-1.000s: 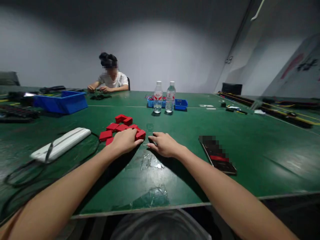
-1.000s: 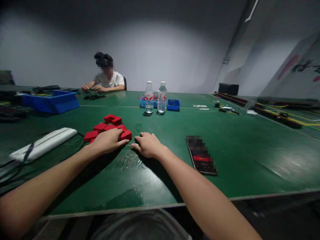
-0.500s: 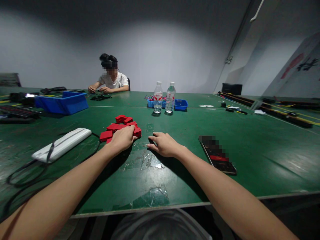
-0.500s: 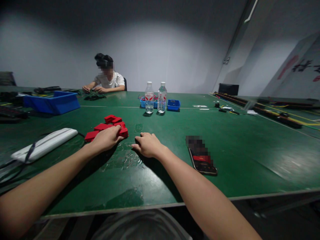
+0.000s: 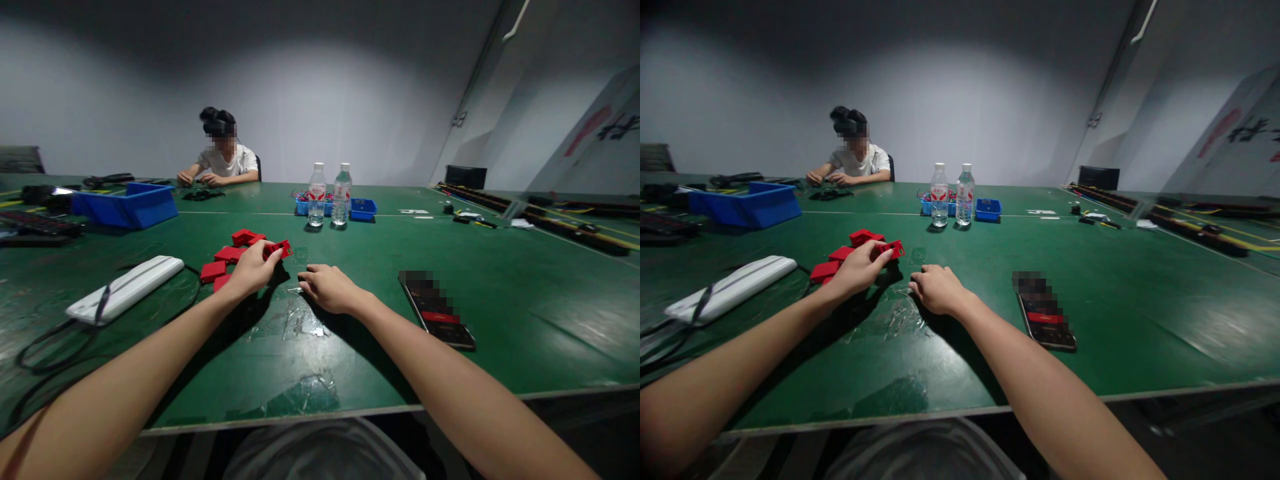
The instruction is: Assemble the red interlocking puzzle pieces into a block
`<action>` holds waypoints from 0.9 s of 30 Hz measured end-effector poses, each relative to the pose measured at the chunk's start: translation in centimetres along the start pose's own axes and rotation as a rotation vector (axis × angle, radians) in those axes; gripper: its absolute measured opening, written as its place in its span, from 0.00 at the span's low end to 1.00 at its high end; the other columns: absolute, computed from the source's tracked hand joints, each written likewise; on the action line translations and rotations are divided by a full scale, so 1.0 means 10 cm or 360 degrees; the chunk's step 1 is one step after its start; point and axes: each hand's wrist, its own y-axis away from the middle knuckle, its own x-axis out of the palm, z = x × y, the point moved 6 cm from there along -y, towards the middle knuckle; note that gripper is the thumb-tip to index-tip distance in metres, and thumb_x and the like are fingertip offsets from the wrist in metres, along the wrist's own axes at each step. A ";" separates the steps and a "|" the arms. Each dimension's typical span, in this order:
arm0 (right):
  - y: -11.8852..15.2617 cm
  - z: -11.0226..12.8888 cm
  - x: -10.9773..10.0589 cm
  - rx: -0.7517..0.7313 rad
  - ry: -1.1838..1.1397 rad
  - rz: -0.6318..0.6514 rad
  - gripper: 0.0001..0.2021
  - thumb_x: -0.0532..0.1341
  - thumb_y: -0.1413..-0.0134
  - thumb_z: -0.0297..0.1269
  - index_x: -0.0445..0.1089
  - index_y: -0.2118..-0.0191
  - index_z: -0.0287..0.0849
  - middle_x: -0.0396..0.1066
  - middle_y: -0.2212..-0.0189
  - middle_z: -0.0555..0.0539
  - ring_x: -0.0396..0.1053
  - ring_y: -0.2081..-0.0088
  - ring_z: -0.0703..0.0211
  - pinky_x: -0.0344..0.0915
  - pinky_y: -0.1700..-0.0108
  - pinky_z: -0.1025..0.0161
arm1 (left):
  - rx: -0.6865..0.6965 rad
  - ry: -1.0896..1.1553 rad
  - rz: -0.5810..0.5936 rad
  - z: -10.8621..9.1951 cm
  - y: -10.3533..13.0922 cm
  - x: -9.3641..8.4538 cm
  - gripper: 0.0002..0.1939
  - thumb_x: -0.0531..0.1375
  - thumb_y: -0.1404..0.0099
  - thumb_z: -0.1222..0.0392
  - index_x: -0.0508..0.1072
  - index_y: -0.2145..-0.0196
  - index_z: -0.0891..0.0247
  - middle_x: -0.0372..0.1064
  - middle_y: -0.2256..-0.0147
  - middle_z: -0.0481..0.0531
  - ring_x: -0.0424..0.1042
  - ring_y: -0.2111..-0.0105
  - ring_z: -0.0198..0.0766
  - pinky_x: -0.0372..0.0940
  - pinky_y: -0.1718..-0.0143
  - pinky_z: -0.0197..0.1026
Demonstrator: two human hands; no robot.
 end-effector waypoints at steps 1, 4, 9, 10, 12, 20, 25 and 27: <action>-0.01 0.00 0.00 0.0005 -0.0026 -0.0008 0.18 0.46 0.35 0.41 0.71 0.58 0.42 0.72 0.59 0.40 0.70 0.59 0.54 0.59 0.62 0.62 | -0.0110 0.0196 -0.0011 0.02 0.00 0.01 0.15 0.55 0.36 0.52 0.69 0.60 0.67 0.72 0.64 0.58 0.72 0.65 0.44 0.64 0.63 0.42; -0.03 -0.02 0.01 0.0043 -0.0170 -0.0072 0.16 0.46 0.35 0.38 0.71 0.60 0.41 0.73 0.60 0.41 0.69 0.59 0.57 0.58 0.60 0.64 | -0.0399 0.0870 0.0041 0.04 0.02 0.08 0.12 0.51 0.33 0.56 0.67 0.61 0.68 0.72 0.65 0.57 0.73 0.69 0.39 0.65 0.68 0.38; -0.07 -0.04 -0.01 0.0179 -0.0359 -0.0245 0.16 0.47 0.35 0.37 0.70 0.65 0.39 0.74 0.65 0.41 0.68 0.64 0.60 0.57 0.62 0.65 | -0.0720 0.1538 0.0029 -0.01 0.07 0.11 0.12 0.45 0.29 0.61 0.65 0.63 0.69 0.72 0.66 0.59 0.76 0.72 0.37 0.68 0.68 0.38; -0.07 -0.05 -0.03 0.0225 -0.0390 -0.0288 0.16 0.48 0.35 0.37 0.70 0.67 0.38 0.73 0.67 0.42 0.68 0.66 0.60 0.56 0.63 0.65 | -0.0730 0.1578 0.0010 0.00 0.08 0.11 0.10 0.45 0.29 0.62 0.64 0.63 0.68 0.72 0.66 0.58 0.76 0.71 0.37 0.69 0.67 0.38; -0.06 -0.08 -0.08 0.0309 -0.0498 -0.0388 0.15 0.49 0.36 0.36 0.69 0.70 0.38 0.73 0.69 0.43 0.67 0.67 0.61 0.57 0.63 0.65 | -0.0693 0.1581 -0.0020 0.01 0.07 0.10 0.05 0.48 0.30 0.63 0.61 0.61 0.65 0.71 0.66 0.55 0.76 0.72 0.35 0.68 0.68 0.37; -0.10 -0.37 0.09 0.0748 -0.1558 -0.0607 0.15 0.51 0.38 0.46 0.65 0.58 0.40 0.73 0.66 0.45 0.72 0.69 0.63 0.63 0.66 0.66 | 0.0337 0.0388 0.0114 -0.20 0.12 0.10 0.13 0.52 0.35 0.60 0.63 0.53 0.62 0.69 0.63 0.52 0.71 0.68 0.36 0.67 0.65 0.39; -0.15 -0.38 0.25 0.0789 -0.1941 -0.0495 0.24 0.48 0.40 0.55 0.67 0.70 0.38 0.68 0.77 0.48 0.64 0.76 0.65 0.60 0.73 0.68 | 0.0735 -0.0184 0.0392 -0.39 0.31 0.24 0.16 0.51 0.35 0.63 0.67 0.51 0.56 0.68 0.59 0.52 0.70 0.59 0.40 0.65 0.57 0.41; -0.14 -0.37 0.24 0.0807 -0.1974 -0.0525 0.23 0.51 0.42 0.54 0.66 0.73 0.38 0.64 0.80 0.51 0.59 0.78 0.67 0.57 0.75 0.68 | 0.0753 -0.0271 0.0475 -0.39 0.34 0.30 0.16 0.51 0.34 0.61 0.67 0.50 0.55 0.69 0.59 0.53 0.71 0.59 0.41 0.65 0.57 0.42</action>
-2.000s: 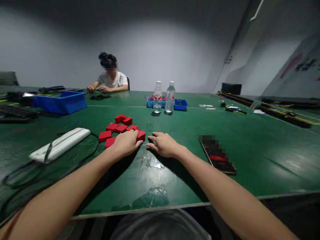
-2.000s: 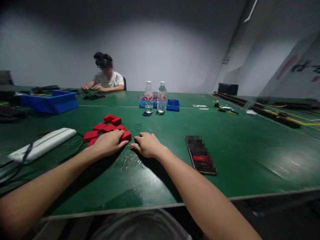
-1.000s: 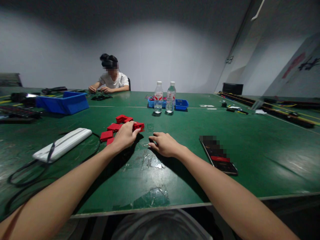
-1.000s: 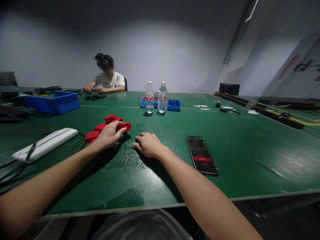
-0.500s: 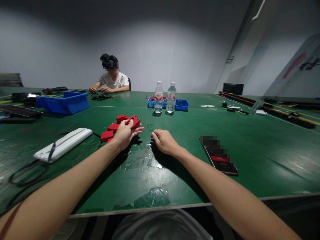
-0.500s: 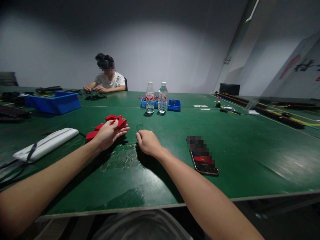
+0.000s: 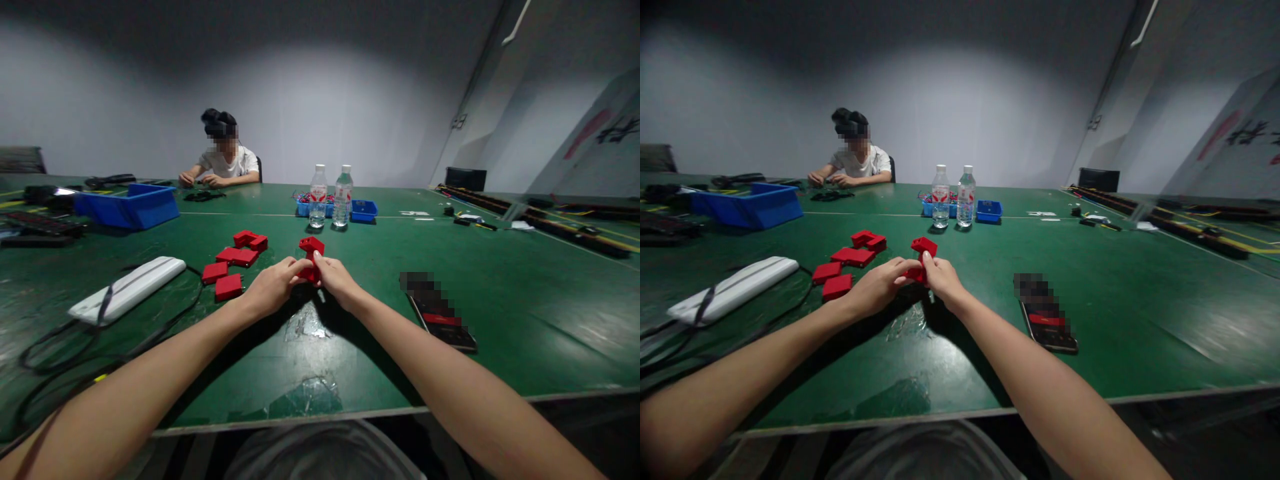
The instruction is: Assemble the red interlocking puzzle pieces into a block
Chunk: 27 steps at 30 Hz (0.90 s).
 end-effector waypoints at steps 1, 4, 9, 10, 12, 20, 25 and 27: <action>0.01 0.01 0.00 0.0010 -0.0015 -0.0013 0.22 0.52 0.42 0.52 0.66 0.74 0.38 0.62 0.81 0.52 0.57 0.79 0.68 0.56 0.75 0.69 | 0.0009 -0.0004 0.0016 0.00 0.00 0.02 0.15 0.51 0.33 0.60 0.67 0.50 0.55 0.69 0.59 0.53 0.71 0.59 0.41 0.64 0.57 0.42; 0.04 0.03 0.00 0.0058 -0.0123 -0.0015 0.15 0.56 0.44 0.45 0.66 0.72 0.37 0.63 0.80 0.52 0.57 0.79 0.68 0.55 0.75 0.69 | 0.0066 0.0071 -0.0029 0.00 0.00 0.01 0.14 0.52 0.33 0.56 0.66 0.50 0.57 0.70 0.57 0.54 0.70 0.58 0.41 0.64 0.56 0.42; 0.06 0.01 0.01 0.0246 -0.0382 -0.0037 0.08 0.56 0.47 0.35 0.66 0.73 0.38 0.65 0.81 0.52 0.59 0.80 0.67 0.57 0.75 0.68 | 0.0001 0.0243 -0.0246 -0.02 0.00 -0.12 0.16 0.56 0.36 0.51 0.64 0.54 0.62 0.71 0.64 0.51 0.69 0.69 0.36 0.64 0.64 0.39; 0.06 0.01 0.01 0.0257 -0.0416 -0.0054 0.07 0.56 0.47 0.34 0.66 0.73 0.38 0.65 0.82 0.52 0.60 0.80 0.66 0.57 0.74 0.67 | -0.0042 0.0275 -0.0306 -0.02 0.00 -0.16 0.16 0.55 0.36 0.49 0.64 0.56 0.62 0.71 0.65 0.51 0.69 0.70 0.36 0.63 0.65 0.38; 0.06 0.00 0.00 0.0251 -0.0467 -0.0081 0.07 0.55 0.47 0.33 0.66 0.72 0.38 0.66 0.82 0.52 0.62 0.79 0.66 0.59 0.73 0.67 | -0.0138 0.0308 -0.0398 -0.01 0.00 -0.22 0.17 0.51 0.33 0.46 0.66 0.61 0.63 0.70 0.67 0.51 0.69 0.69 0.36 0.62 0.65 0.38; 0.07 -0.03 0.10 0.0194 -0.0544 0.0038 0.02 0.59 0.49 0.31 0.64 0.69 0.39 0.69 0.79 0.53 0.67 0.76 0.65 0.64 0.68 0.67 | -0.0343 0.0148 -0.0131 0.25 -0.06 -0.04 0.22 0.46 0.34 0.47 0.72 0.69 0.65 0.73 0.69 0.56 0.71 0.67 0.43 0.63 0.63 0.42; 0.09 -0.02 0.16 0.0074 -0.0499 0.0201 0.04 0.62 0.51 0.31 0.67 0.68 0.38 0.71 0.75 0.52 0.67 0.74 0.67 0.64 0.67 0.68 | -0.0234 0.0603 0.0039 0.32 -0.09 0.12 0.23 0.50 0.36 0.46 0.75 0.62 0.66 0.76 0.61 0.56 0.73 0.61 0.47 0.65 0.58 0.44; 0.09 0.00 0.16 0.0047 -0.0486 0.0203 0.03 0.61 0.49 0.31 0.69 0.68 0.37 0.72 0.73 0.51 0.67 0.73 0.67 0.64 0.66 0.68 | -0.0275 0.0801 0.0043 0.34 -0.09 0.15 0.25 0.51 0.38 0.43 0.76 0.62 0.67 0.76 0.63 0.56 0.73 0.62 0.47 0.66 0.59 0.44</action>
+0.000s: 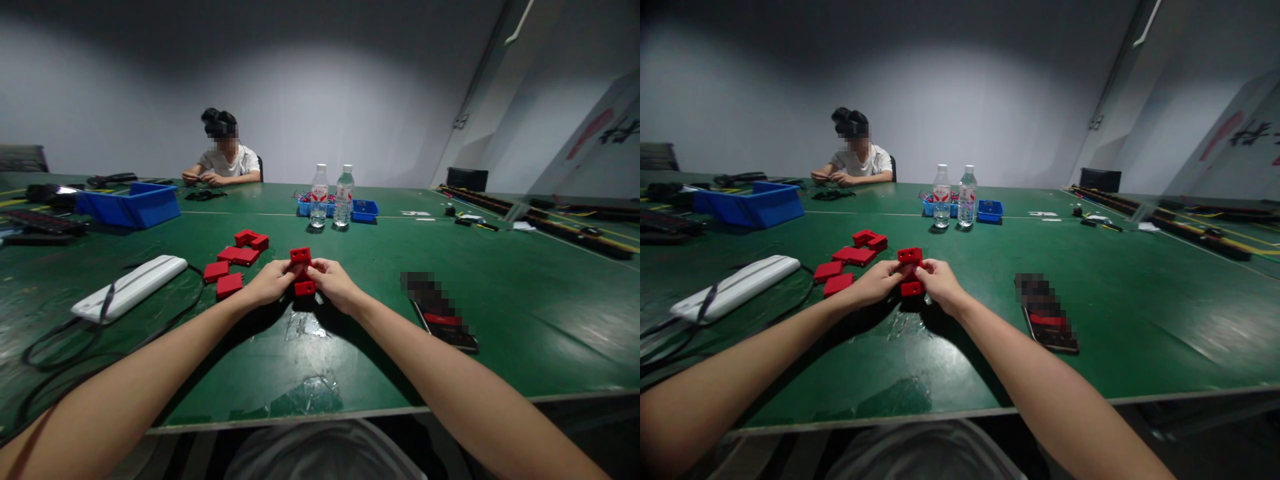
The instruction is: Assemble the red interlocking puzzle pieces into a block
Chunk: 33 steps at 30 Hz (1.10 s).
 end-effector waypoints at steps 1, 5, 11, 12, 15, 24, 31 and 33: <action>0.00 0.01 0.00 -0.0008 0.0012 -0.0006 0.04 0.60 0.48 0.32 0.70 0.67 0.37 0.72 0.73 0.50 0.67 0.73 0.67 0.64 0.65 0.67 | -0.0024 0.0083 -0.0004 0.01 0.00 0.01 0.26 0.52 0.39 0.41 0.76 0.62 0.68 0.76 0.64 0.56 0.72 0.63 0.47 0.66 0.60 0.44; 0.00 0.04 -0.01 -0.0039 0.0129 -0.0031 0.07 0.58 0.46 0.34 0.72 0.67 0.37 0.72 0.75 0.50 0.68 0.72 0.65 0.64 0.65 0.67 | -0.0094 0.0301 -0.0012 0.01 0.00 0.03 0.30 0.54 0.43 0.36 0.76 0.61 0.68 0.75 0.66 0.55 0.72 0.64 0.47 0.67 0.62 0.43; -0.01 0.06 -0.05 -0.0097 0.0323 -0.0095 0.11 0.56 0.44 0.37 0.72 0.69 0.36 0.71 0.76 0.50 0.64 0.74 0.66 0.61 0.69 0.68 | -0.0043 0.0285 -0.0042 -0.05 0.00 0.02 0.30 0.54 0.42 0.36 0.75 0.61 0.68 0.75 0.66 0.54 0.72 0.63 0.47 0.66 0.58 0.45; -0.02 0.06 -0.05 -0.0098 0.0340 -0.0095 0.11 0.56 0.44 0.38 0.72 0.70 0.36 0.70 0.77 0.50 0.64 0.75 0.66 0.60 0.70 0.68 | -0.0019 0.0295 -0.0041 -0.07 0.00 0.02 0.30 0.53 0.42 0.36 0.75 0.61 0.67 0.75 0.65 0.55 0.72 0.62 0.47 0.66 0.58 0.46; -0.03 0.05 -0.06 -0.0105 0.0359 -0.0086 0.12 0.58 0.46 0.40 0.70 0.72 0.36 0.68 0.78 0.51 0.61 0.77 0.67 0.58 0.71 0.68 | 0.0026 0.0305 -0.0022 -0.10 0.00 0.01 0.30 0.52 0.41 0.35 0.74 0.61 0.67 0.75 0.63 0.55 0.73 0.61 0.47 0.66 0.56 0.46; -0.04 0.07 -0.08 -0.0161 0.0508 -0.0094 0.14 0.58 0.47 0.44 0.71 0.71 0.37 0.69 0.77 0.50 0.62 0.74 0.64 0.60 0.69 0.67 | 0.0057 0.0229 -0.0025 -0.10 0.00 0.01 0.30 0.49 0.39 0.36 0.74 0.63 0.67 0.75 0.64 0.56 0.72 0.62 0.46 0.66 0.56 0.44; -0.04 0.08 -0.10 -0.0184 0.0707 -0.0112 0.14 0.54 0.43 0.41 0.70 0.71 0.36 0.69 0.75 0.48 0.63 0.72 0.63 0.60 0.69 0.67 | 0.0104 0.0099 -0.0060 -0.10 0.01 0.01 0.26 0.47 0.36 0.41 0.73 0.64 0.67 0.74 0.65 0.55 0.72 0.63 0.45 0.65 0.57 0.43; -0.03 0.10 -0.09 -0.0207 0.0777 -0.0106 0.14 0.53 0.43 0.40 0.70 0.71 0.36 0.70 0.75 0.47 0.64 0.72 0.62 0.59 0.69 0.67 | 0.0109 0.0054 -0.0074 -0.09 0.01 0.01 0.26 0.46 0.36 0.42 0.72 0.65 0.67 0.74 0.65 0.55 0.71 0.64 0.44 0.65 0.58 0.43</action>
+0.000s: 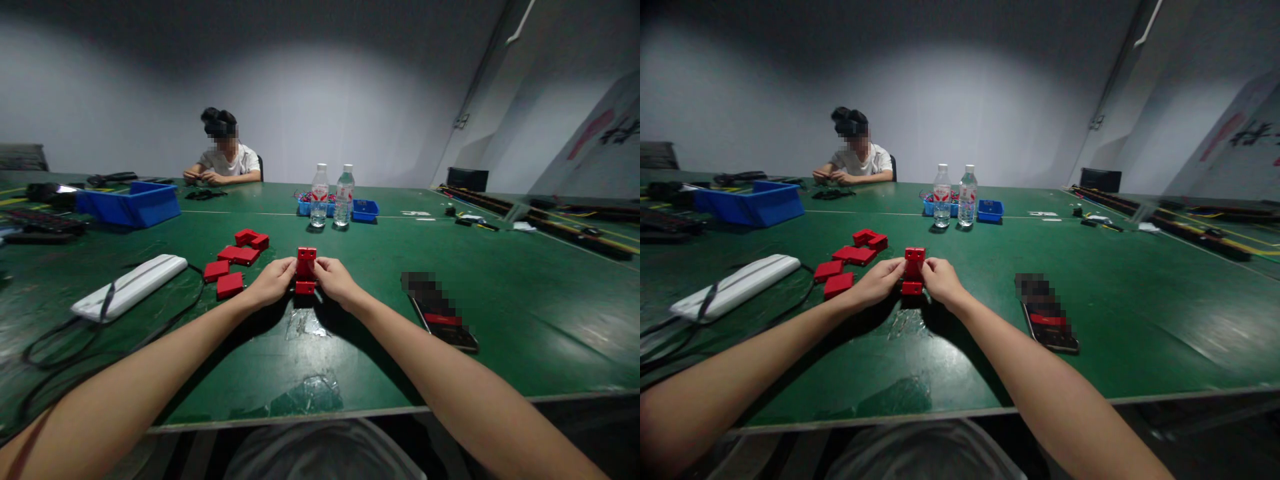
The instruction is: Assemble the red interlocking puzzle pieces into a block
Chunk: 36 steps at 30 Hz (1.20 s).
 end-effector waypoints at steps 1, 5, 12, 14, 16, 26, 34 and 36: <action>0.00 0.01 0.00 -0.0013 0.0041 0.0004 0.15 0.53 0.42 0.40 0.70 0.70 0.36 0.70 0.74 0.47 0.64 0.72 0.62 0.59 0.69 0.68 | -0.0004 -0.0011 0.0000 0.01 0.00 0.00 0.26 0.46 0.35 0.42 0.72 0.65 0.68 0.74 0.66 0.55 0.71 0.64 0.44 0.65 0.59 0.43; 0.03 0.06 -0.01 -0.0048 0.0255 0.0012 0.15 0.52 0.41 0.39 0.70 0.71 0.36 0.70 0.75 0.47 0.63 0.74 0.63 0.57 0.71 0.68 | -0.0020 -0.0017 0.0007 0.02 0.00 0.01 0.25 0.45 0.35 0.44 0.72 0.65 0.68 0.74 0.65 0.56 0.71 0.64 0.44 0.65 0.59 0.43; 0.05 0.11 -0.03 -0.0085 0.0389 -0.0013 0.16 0.50 0.40 0.38 0.70 0.71 0.36 0.69 0.76 0.47 0.61 0.73 0.63 0.54 0.71 0.68 | -0.0030 -0.0022 0.0025 0.04 0.00 0.02 0.24 0.46 0.35 0.45 0.71 0.67 0.67 0.73 0.66 0.55 0.70 0.64 0.43 0.65 0.59 0.43; 0.05 0.11 -0.02 -0.0092 0.0357 -0.0003 0.16 0.50 0.40 0.39 0.70 0.70 0.36 0.69 0.75 0.47 0.62 0.73 0.63 0.55 0.71 0.68 | -0.0033 -0.0022 0.0021 0.06 0.00 0.01 0.24 0.46 0.35 0.44 0.71 0.68 0.67 0.73 0.67 0.55 0.71 0.65 0.43 0.65 0.59 0.43; 0.05 0.10 -0.02 -0.0092 0.0327 0.0001 0.16 0.51 0.40 0.41 0.70 0.70 0.36 0.69 0.75 0.47 0.62 0.73 0.63 0.55 0.71 0.68 | -0.0039 -0.0008 0.0023 0.07 -0.01 0.01 0.24 0.46 0.35 0.43 0.71 0.67 0.67 0.73 0.67 0.55 0.71 0.65 0.43 0.65 0.58 0.43; 0.03 0.05 0.00 -0.0035 0.0196 0.0026 0.17 0.51 0.41 0.43 0.70 0.70 0.37 0.68 0.77 0.49 0.60 0.76 0.65 0.56 0.72 0.68 | -0.0068 0.0059 0.0029 0.03 0.00 0.01 0.26 0.47 0.36 0.43 0.73 0.63 0.68 0.74 0.65 0.56 0.71 0.63 0.45 0.65 0.58 0.44; 0.04 0.11 -0.03 -0.0166 0.0366 -0.0029 0.15 0.51 0.41 0.39 0.71 0.70 0.37 0.71 0.73 0.46 0.64 0.73 0.63 0.58 0.71 0.68 | -0.0116 0.0103 0.0015 0.06 -0.01 0.00 0.28 0.48 0.37 0.39 0.74 0.64 0.68 0.74 0.65 0.56 0.71 0.63 0.45 0.65 0.58 0.45; 0.05 0.11 -0.03 -0.0172 0.0374 -0.0030 0.15 0.51 0.40 0.39 0.71 0.70 0.37 0.72 0.72 0.46 0.65 0.72 0.62 0.59 0.70 0.68 | -0.0111 0.0142 0.0026 0.07 -0.01 0.01 0.28 0.49 0.38 0.38 0.74 0.64 0.68 0.74 0.65 0.55 0.71 0.63 0.45 0.65 0.57 0.45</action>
